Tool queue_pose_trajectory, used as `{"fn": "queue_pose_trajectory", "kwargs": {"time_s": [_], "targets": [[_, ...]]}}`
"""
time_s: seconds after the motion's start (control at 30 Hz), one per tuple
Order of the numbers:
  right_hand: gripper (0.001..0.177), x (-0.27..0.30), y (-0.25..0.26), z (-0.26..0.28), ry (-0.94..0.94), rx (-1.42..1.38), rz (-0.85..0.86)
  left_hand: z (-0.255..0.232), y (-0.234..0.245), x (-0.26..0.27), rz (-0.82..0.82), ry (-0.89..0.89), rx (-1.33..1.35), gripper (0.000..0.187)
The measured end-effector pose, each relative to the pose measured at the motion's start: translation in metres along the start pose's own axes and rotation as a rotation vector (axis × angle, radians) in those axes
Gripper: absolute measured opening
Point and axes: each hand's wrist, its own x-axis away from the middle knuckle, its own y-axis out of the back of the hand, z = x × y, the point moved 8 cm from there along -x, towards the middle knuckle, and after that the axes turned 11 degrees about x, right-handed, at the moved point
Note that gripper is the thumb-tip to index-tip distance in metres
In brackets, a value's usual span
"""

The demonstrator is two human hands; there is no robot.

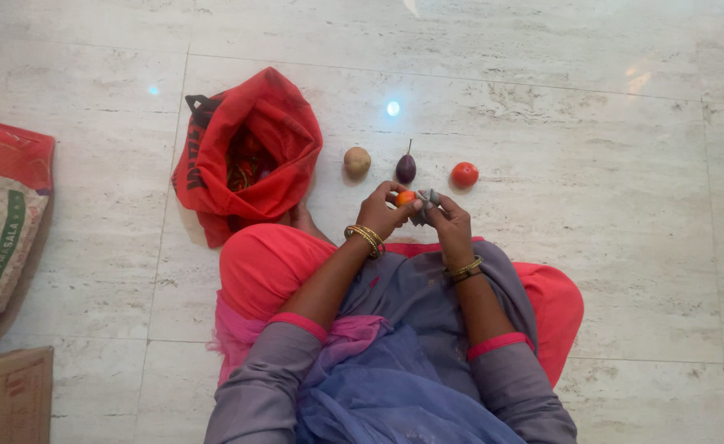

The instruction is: The person sits on the floor and peels a potato using a peeler, then places it on the floor. They then pick up a tomato and peel it with the same tool, placing it next to the potato. Finally, they pick up another potato and begin peeling it.

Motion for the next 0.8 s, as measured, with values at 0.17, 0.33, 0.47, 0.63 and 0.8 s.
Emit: {"fn": "queue_pose_trajectory", "kwargs": {"time_s": [0.17, 0.33, 0.47, 0.63, 0.8], "targets": [[0.032, -0.001, 0.001, -0.012, -0.136, -0.097, 0.015, 0.007, -0.013, -0.001, 0.138, 0.016, -0.052, 0.06], [0.038, 0.006, -0.005, -0.022, -0.274, -0.073, 0.041, 0.013, -0.013, -0.005, 0.121, -0.006, -0.085, 0.062], [0.036, 0.006, -0.003, -0.012, -0.143, -0.073, 0.022, 0.013, -0.014, -0.004, 0.156, -0.028, -0.099, 0.065], [0.033, 0.009, 0.008, -0.009, -0.047, -0.044, -0.055, 0.012, -0.018, -0.005, 0.176, -0.133, -0.154, 0.064], [0.029, 0.01, 0.011, -0.007, 0.075, 0.138, -0.111, -0.007, -0.011, -0.002, 0.046, -0.349, -0.238, 0.059]]}}
